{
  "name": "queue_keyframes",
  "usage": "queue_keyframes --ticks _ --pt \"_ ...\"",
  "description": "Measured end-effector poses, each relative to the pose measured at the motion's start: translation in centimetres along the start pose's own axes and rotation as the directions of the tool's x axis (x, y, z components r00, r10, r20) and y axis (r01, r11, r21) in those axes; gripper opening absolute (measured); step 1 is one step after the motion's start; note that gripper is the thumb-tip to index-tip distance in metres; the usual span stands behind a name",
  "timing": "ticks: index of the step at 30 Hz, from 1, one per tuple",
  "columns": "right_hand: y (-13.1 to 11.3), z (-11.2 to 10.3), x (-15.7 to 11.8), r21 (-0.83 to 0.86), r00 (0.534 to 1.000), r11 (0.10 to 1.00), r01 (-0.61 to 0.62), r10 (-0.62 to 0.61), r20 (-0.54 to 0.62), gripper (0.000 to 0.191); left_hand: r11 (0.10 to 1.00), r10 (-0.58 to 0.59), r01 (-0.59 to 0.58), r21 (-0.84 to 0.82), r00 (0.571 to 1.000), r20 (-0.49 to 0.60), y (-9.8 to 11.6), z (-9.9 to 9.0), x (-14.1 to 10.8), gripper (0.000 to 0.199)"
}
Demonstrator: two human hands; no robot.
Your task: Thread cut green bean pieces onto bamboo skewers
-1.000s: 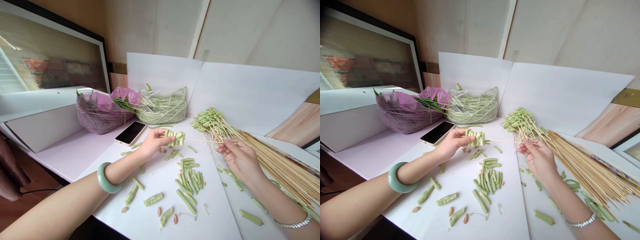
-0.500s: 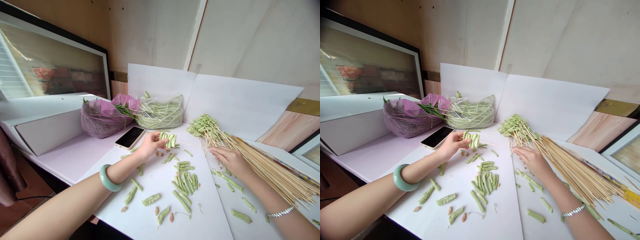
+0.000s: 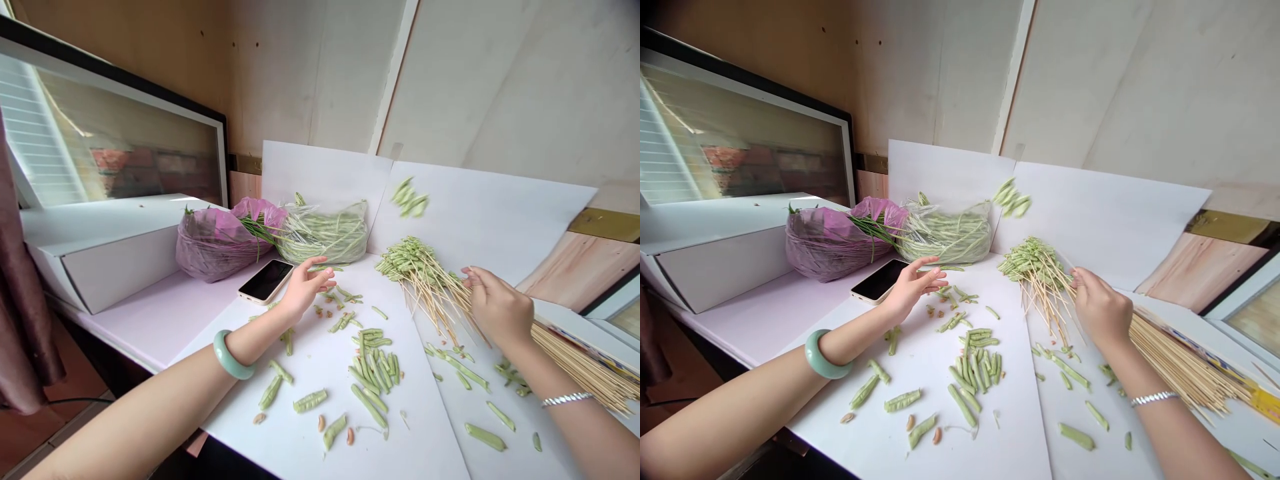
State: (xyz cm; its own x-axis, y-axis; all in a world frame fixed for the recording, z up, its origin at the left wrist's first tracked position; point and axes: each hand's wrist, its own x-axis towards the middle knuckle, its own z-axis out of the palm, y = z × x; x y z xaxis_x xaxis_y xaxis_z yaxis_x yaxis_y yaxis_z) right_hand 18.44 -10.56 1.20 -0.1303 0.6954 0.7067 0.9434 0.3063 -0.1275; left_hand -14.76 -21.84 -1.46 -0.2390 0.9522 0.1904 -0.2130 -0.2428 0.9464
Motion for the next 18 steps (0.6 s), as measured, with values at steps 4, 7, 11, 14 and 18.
queue_keyframes --ticks 4,7,11,14,18 --pt "-0.2 0.4 1.4 -0.204 0.957 0.967 -0.155 0.198 0.212 0.025 0.999 -0.003 0.003 0.039 1.0 -0.001 -0.1 0.0 0.0 0.051" --pt "-0.3 1.1 2.0 -0.337 0.872 0.928 -0.16 0.293 0.393 0.022 0.998 0.001 -0.001 0.069 1.0 0.002 -0.4 0.1 0.0 0.047" --pt "-0.4 1.7 2.2 -0.396 0.798 0.91 -0.122 0.327 0.506 0.018 0.995 -0.001 -0.001 0.104 1.0 0.019 -0.7 0.1 0.1 0.044" --pt "-0.4 1.5 2.4 -0.393 0.777 0.912 -0.121 0.333 0.534 0.02 0.992 -0.002 -0.002 0.129 0.999 0.032 -0.8 0.1 0.1 0.044" --pt "0.5 0.2 3.0 -0.355 0.782 0.922 -0.153 0.332 0.528 0.029 0.986 0.001 -0.007 0.168 0.999 0.034 -0.8 0.1 0.1 0.043"
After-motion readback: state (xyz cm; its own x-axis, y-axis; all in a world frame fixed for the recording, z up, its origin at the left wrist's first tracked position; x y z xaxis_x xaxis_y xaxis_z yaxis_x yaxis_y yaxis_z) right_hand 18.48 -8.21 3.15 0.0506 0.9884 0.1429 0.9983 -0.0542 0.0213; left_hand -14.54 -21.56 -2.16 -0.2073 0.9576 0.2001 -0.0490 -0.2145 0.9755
